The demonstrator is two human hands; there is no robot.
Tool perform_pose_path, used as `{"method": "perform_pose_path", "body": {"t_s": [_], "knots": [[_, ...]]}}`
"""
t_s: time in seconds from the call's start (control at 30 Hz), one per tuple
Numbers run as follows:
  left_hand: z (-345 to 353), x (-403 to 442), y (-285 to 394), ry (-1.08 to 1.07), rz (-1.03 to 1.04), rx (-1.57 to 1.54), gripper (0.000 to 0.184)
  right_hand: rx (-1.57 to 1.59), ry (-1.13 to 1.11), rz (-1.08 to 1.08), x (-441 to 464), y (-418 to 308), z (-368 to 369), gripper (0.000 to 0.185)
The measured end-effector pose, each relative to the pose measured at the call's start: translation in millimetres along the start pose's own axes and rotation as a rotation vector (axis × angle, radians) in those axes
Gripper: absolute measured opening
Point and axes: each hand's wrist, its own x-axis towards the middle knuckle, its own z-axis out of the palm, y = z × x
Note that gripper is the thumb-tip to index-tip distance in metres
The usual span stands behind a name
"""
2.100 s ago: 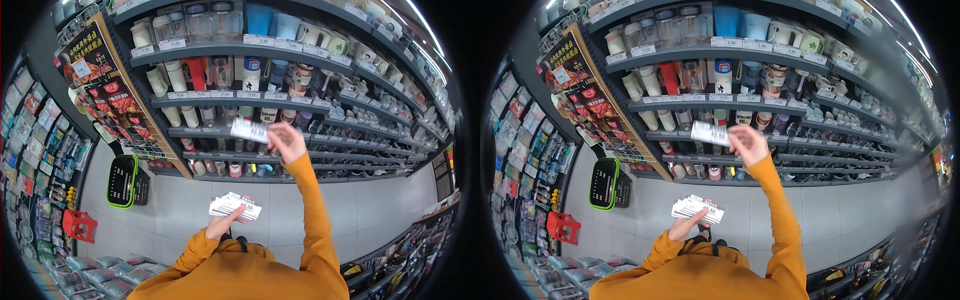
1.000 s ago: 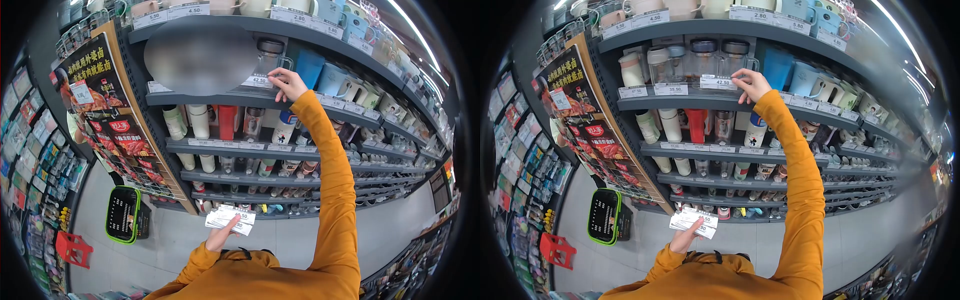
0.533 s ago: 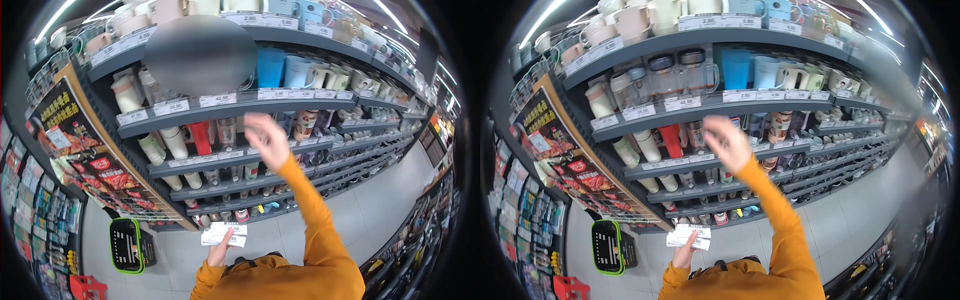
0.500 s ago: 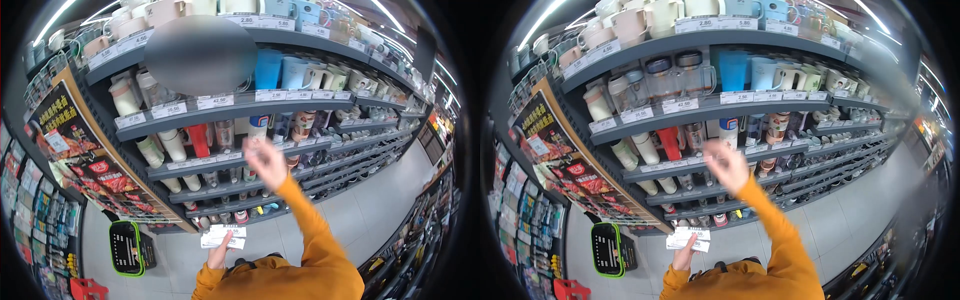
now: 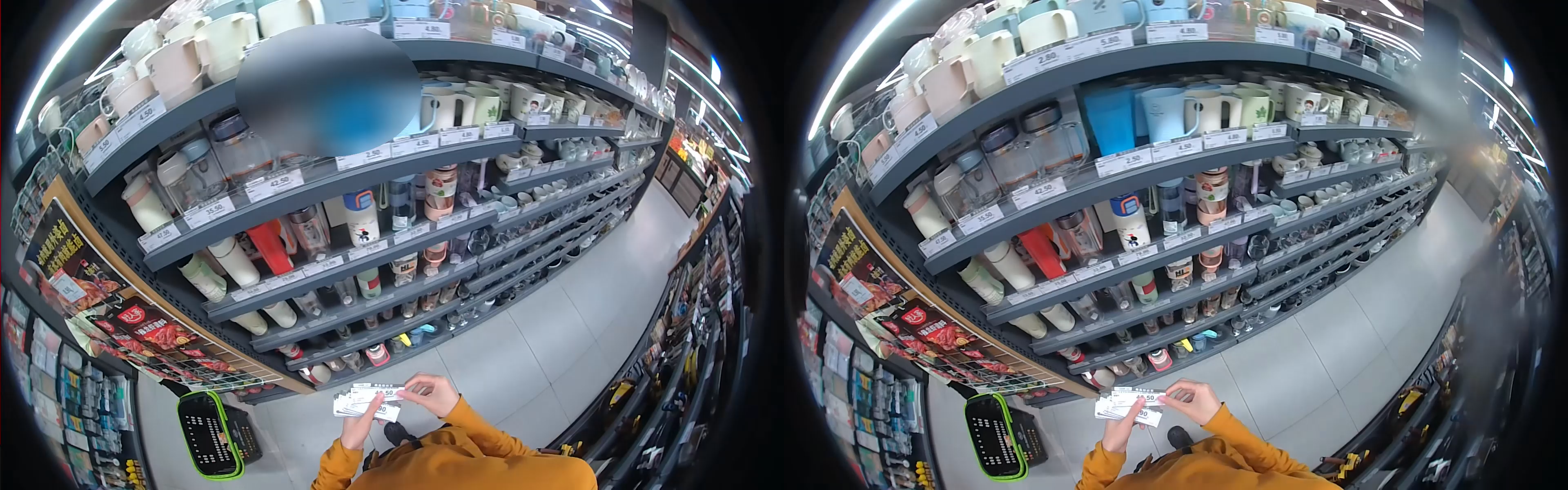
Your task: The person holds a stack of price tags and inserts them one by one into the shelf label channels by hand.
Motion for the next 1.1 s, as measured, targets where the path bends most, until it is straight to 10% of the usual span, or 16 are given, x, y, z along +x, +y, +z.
{"method": "perform_pose_path", "body": {"t_s": [0.5, 1.1], "knots": [[174.4, -69.3, -85.4, -0.242, -0.12, -0.1, 0.03, 0.22, 0.144, 0.034, -127.7, 20.7, -168.8, 0.02], [328.6, -154.0, -118.2, -0.377, -0.243, -0.114, 0.038, 0.171, 0.243, -0.476, -190.2, -138.4, -330.7, 0.01]]}}
